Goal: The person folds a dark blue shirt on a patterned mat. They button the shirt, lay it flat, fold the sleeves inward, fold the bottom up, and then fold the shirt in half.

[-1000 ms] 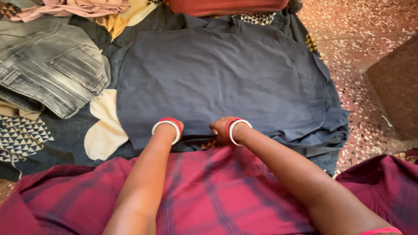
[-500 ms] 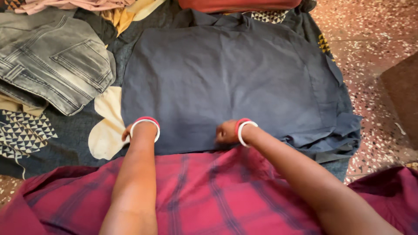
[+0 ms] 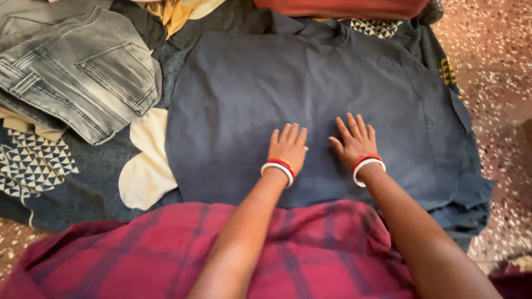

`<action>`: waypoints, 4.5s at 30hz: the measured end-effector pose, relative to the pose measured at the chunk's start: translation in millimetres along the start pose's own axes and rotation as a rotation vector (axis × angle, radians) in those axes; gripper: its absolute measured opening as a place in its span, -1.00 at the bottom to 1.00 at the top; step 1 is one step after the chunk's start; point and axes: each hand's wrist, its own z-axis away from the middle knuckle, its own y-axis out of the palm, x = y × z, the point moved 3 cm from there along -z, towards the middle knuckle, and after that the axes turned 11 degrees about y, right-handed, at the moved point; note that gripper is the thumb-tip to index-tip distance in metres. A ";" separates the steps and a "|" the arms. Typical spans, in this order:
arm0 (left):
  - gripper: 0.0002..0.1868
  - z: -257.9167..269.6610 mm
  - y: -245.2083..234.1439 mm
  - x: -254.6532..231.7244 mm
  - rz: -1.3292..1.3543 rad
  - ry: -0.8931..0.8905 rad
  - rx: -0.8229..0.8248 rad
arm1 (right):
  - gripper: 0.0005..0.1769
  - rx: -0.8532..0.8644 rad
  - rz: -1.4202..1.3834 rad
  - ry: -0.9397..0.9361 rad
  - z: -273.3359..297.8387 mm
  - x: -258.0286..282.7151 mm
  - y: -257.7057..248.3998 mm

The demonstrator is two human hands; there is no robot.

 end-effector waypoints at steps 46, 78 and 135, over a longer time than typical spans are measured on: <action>-0.26 164.2 -21.8 121.8 -0.265 -0.892 -0.016 | -0.25 0.032 -0.146 0.316 58.9 77.5 24.2; -0.32 77.7 23.2 15.1 -0.033 -0.186 0.161 | -0.12 0.245 0.020 0.738 71.4 -126.6 -5.9; -0.76 39.2 -26.5 71.6 0.121 -0.413 0.256 | -0.53 0.519 0.093 0.194 -29.6 -146.0 -94.1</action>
